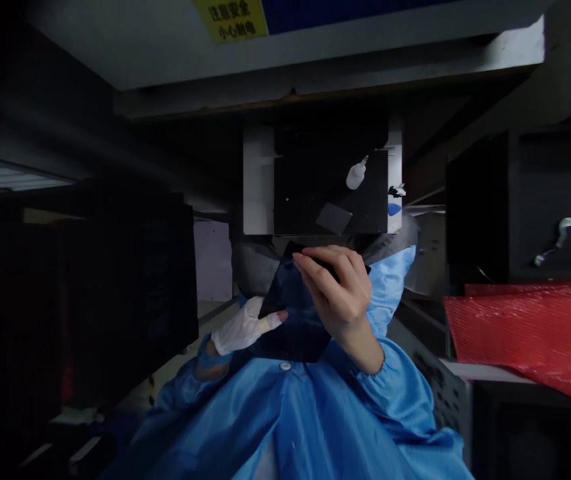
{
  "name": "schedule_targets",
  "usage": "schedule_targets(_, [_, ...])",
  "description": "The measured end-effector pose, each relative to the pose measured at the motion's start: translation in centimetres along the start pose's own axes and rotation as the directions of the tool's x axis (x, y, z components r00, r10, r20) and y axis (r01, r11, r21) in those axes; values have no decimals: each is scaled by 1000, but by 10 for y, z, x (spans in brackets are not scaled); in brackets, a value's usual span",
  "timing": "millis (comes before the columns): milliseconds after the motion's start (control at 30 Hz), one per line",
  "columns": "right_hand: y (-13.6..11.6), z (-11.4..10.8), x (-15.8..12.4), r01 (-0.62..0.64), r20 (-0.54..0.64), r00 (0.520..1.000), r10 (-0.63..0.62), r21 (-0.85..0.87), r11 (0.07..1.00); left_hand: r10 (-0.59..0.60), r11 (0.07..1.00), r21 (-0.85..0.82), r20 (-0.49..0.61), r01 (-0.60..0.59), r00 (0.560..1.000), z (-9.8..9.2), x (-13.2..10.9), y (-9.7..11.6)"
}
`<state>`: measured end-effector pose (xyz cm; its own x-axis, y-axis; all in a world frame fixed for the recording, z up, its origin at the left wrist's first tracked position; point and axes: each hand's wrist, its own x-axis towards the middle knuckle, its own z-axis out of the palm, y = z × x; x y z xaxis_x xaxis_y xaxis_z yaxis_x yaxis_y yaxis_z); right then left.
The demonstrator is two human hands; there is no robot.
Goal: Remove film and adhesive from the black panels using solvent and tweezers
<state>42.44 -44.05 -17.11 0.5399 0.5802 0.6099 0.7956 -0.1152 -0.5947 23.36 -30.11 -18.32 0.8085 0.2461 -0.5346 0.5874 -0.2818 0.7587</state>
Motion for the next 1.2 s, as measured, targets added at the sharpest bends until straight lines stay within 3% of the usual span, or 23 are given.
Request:
schedule_targets(167, [8, 9, 6, 92, 38, 995, -90, -57, 994, 32, 999, -44, 70, -29, 997, -55, 33, 0])
schedule_targets(333, [27, 38, 20, 122, 46, 992, -116, -164, 979, 52, 982, 175, 106, -71, 993, -128, 90, 1])
schedule_targets(433, [39, 53, 23, 70, 84, 995, -56, -165, 984, 20, 934, 348, 159, -75, 987, -157, 131, 16])
schedule_targets(533, [47, 63, 25, -23, 95, 995, 36, -143, 989, 26, 886, 454, 152, -94, 988, -173, 170, 41])
schedule_targets(700, [56, 76, 33, -114, 83, 987, 134, -210, 971, 30, 857, 501, 179, -118, 983, -180, 221, 73])
schedule_targets(833, [65, 90, 42, -142, 82, 982, 169, -261, 955, 52, 847, 515, 168, -133, 984, -176, 239, 78])
schedule_targets(1067, [70, 119, 50, -223, 154, 948, 278, -300, 927, 122, 847, 526, -65, -70, 990, -152, 232, 49])
schedule_targets(1200, [72, 126, 48, -287, 181, 920, 349, -297, 911, 169, 863, 505, -290, 1, 942, -124, 219, 27])
